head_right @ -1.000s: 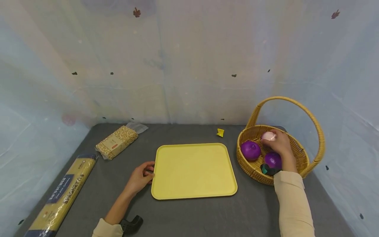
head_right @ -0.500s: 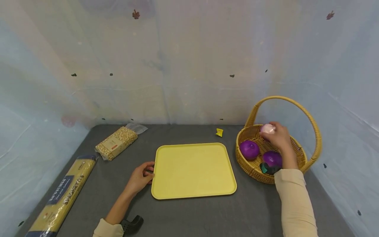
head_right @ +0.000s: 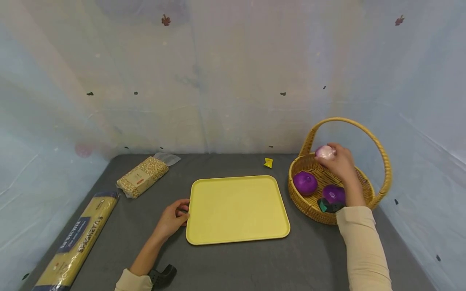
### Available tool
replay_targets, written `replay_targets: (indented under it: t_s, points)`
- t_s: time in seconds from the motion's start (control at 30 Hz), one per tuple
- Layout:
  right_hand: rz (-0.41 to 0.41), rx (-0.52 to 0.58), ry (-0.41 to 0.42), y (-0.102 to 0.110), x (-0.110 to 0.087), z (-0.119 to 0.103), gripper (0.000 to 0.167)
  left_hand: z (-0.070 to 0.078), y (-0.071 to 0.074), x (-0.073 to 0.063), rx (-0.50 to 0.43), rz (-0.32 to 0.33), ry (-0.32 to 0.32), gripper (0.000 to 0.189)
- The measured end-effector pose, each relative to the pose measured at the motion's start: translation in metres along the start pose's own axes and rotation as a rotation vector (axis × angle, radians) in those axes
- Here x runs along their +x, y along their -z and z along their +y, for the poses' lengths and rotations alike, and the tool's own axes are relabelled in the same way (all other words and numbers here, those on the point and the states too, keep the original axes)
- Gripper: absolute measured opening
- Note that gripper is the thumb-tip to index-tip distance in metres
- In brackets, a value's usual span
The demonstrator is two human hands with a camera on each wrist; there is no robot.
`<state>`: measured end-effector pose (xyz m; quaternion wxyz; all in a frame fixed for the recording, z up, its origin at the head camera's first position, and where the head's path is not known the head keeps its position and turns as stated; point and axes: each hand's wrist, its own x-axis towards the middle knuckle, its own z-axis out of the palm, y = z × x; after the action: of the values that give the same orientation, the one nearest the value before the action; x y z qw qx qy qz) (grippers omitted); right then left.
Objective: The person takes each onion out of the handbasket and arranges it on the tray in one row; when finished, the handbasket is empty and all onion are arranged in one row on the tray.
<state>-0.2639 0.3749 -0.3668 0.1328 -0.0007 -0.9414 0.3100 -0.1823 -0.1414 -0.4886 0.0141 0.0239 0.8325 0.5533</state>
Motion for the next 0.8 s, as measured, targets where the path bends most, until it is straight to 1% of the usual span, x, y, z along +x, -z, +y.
replay_targets:
  t_s: [0.17,0.33,0.57,0.7,0.8]
  points:
    - [0.012,0.017,0.023,0.002,-0.001,-0.014,0.074,0.0,0.001,0.0,-0.004,-0.003,0.008,0.044]
    - [0.03,0.01,0.088,0.004,-0.001,-0.029,0.07,0.0,0.001,-0.001,-0.005,-0.003,0.004,0.044]
    - [0.043,0.006,0.165,0.003,-0.001,-0.045,0.067,0.0,0.001,-0.002,0.004,0.002,0.005,0.044]
    - [0.06,0.009,0.218,0.001,0.0,-0.056,0.061,0.0,0.001,-0.002,0.002,0.003,0.002,0.044]
    - [0.054,0.007,0.243,0.0,-0.001,-0.065,0.058,0.001,0.001,-0.002,0.002,0.007,-0.001,0.044]
